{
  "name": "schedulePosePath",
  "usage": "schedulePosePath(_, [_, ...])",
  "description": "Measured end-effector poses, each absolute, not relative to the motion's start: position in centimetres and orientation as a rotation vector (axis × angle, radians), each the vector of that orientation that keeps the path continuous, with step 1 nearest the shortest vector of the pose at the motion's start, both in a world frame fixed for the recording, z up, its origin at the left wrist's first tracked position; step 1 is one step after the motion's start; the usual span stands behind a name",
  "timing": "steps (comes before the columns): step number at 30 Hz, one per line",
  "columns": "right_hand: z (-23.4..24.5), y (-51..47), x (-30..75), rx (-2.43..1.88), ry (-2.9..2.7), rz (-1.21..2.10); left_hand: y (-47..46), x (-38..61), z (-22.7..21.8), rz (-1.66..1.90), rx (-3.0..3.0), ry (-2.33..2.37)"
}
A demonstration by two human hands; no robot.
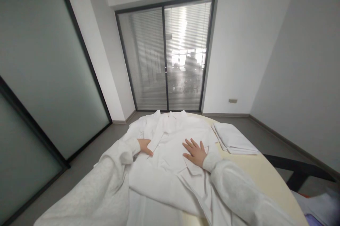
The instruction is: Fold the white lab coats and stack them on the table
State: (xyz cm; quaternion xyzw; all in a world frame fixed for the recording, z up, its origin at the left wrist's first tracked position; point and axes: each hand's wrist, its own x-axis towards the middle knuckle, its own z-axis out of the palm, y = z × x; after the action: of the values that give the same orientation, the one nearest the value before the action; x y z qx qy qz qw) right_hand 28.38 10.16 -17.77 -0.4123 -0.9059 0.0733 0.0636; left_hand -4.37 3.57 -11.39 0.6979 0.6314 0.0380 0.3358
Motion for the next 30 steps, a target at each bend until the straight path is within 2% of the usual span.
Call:
schedulePosePath(3, [-17.9,9.4,28.3,-1.198,-2.803,0.186,1.5,-4.2,-10.9,0.124,1.711,1.522])
schedulePosePath(6, [-17.8,9.6,28.6,-1.154,-2.831,0.177,-0.8,-5.0,-9.7,0.006,1.630,1.574])
schedulePosePath(10, [-18.0,10.0,28.8,-1.132,-2.823,0.195,-3.3,-4.5,-7.0,-0.226,1.850,2.100])
schedulePosePath(12, [-18.1,10.1,28.9,-1.126,-2.814,0.213,-4.0,-2.5,-6.5,-0.122,2.058,2.275])
schedulePosePath(14, [-18.2,10.1,28.9,-1.124,-2.799,0.233,-4.5,0.1,-7.2,0.018,2.287,2.065])
schedulePosePath(17, [-18.1,10.2,28.9,-1.136,-2.779,0.266,-4.6,3.7,-9.0,-0.118,2.458,1.681])
schedulePosePath(21, [-17.9,10.1,29.0,-1.127,-2.760,0.308,-4.9,5.7,-9.3,-0.357,2.331,1.611])
schedulePosePath(27, [-17.4,9.8,29.0,-1.133,-2.763,0.315,-9.3,7.8,-8.4,-0.606,2.052,0.706])
schedulePosePath(30, [-17.3,9.8,29.0,-1.115,-2.800,0.303,-10.9,8.6,-7.6,-0.710,1.843,0.508])
